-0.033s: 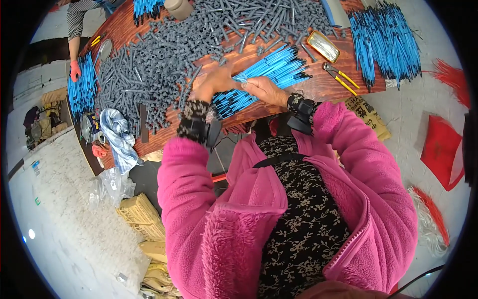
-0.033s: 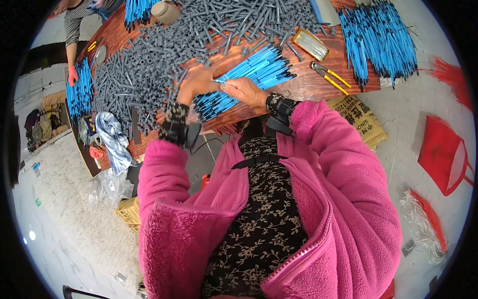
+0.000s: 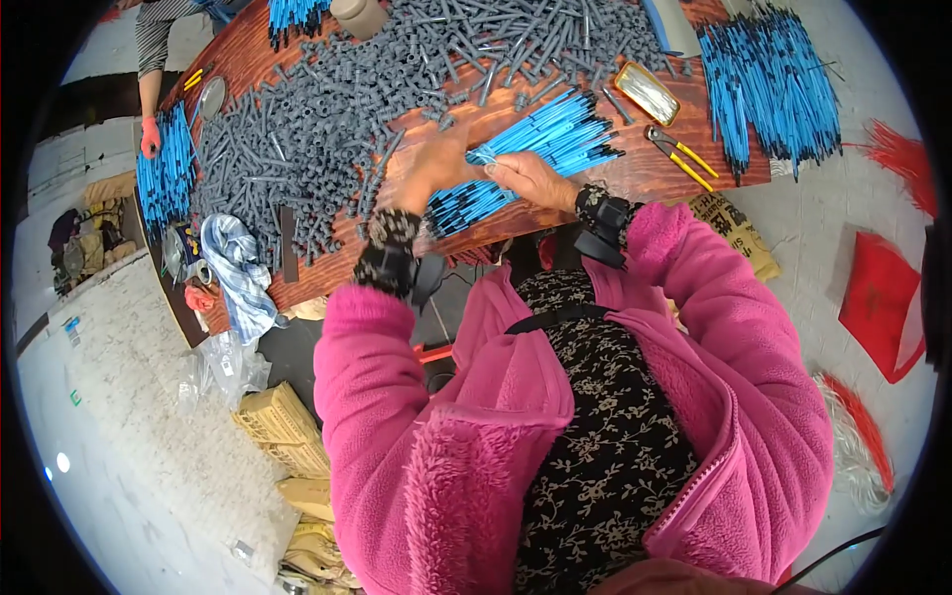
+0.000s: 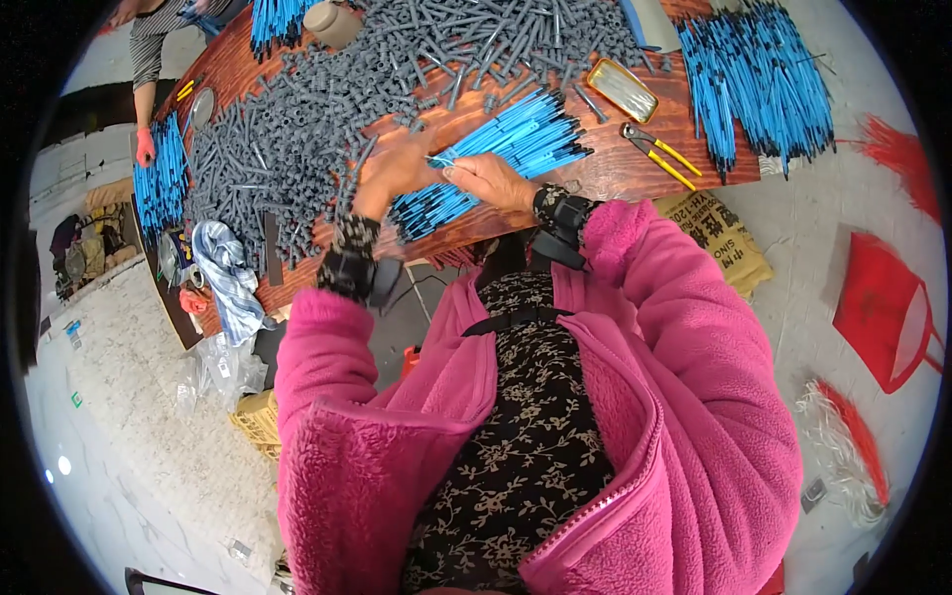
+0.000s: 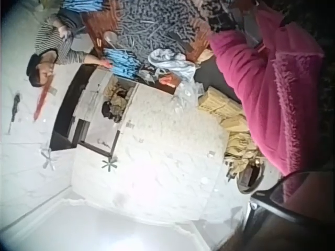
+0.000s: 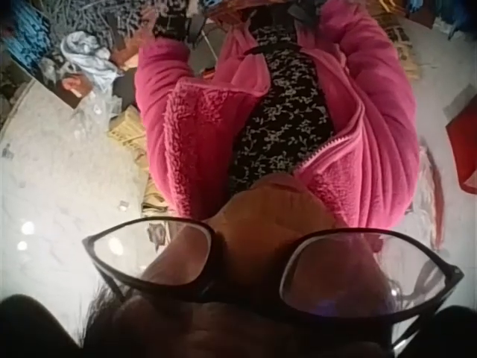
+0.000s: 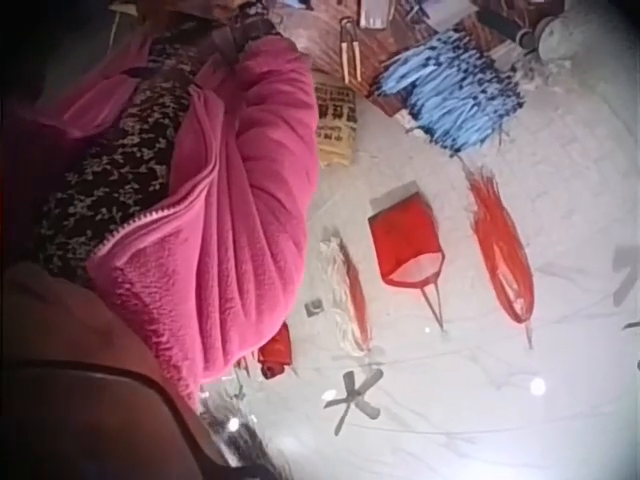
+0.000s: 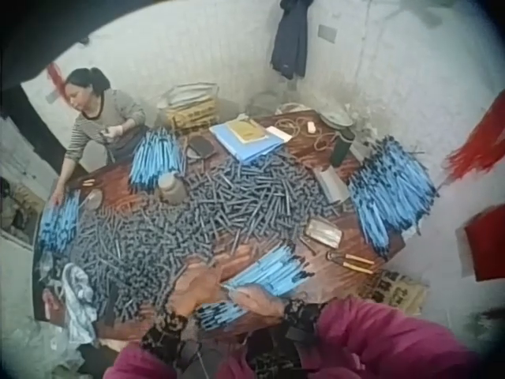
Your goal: The person gathers blue rods into a bundle, wraps a red tie around them, and secures it. After setting the bundle aside, they pick up a blue strap and then begin attaching individual blue rods to it.
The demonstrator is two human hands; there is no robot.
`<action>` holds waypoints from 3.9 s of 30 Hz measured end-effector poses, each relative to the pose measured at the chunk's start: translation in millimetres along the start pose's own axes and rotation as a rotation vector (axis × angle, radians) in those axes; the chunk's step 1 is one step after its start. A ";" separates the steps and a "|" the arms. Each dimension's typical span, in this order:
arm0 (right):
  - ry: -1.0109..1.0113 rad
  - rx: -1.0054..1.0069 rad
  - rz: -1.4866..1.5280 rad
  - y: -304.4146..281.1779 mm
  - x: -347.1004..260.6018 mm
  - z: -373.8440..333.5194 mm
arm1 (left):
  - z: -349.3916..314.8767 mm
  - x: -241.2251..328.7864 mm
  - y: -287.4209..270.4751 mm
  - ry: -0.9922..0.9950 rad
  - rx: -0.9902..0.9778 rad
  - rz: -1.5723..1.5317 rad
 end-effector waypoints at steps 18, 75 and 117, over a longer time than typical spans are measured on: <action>0.515 0.331 0.745 34.4 23.4 -22.6 | -24.9 -13.1 82.9 -0.037 0.454 0.336; 0.510 0.557 1.060 -138.5 11.4 -64.6 | 40.4 79.3 36.9 0.080 0.178 0.143; 0.321 -0.573 -0.008 -52.5 5.0 31.1 | 15.8 55.1 21.6 0.096 0.190 0.052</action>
Point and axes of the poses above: each hand's wrist, its own z-axis towards the middle knuckle, its own y-axis out of the palm, x = y × z, the point moved 9 cm from there along z, towards the middle knuckle, and after that the axes turned 4 degrees about -y, right-handed, at the moved point
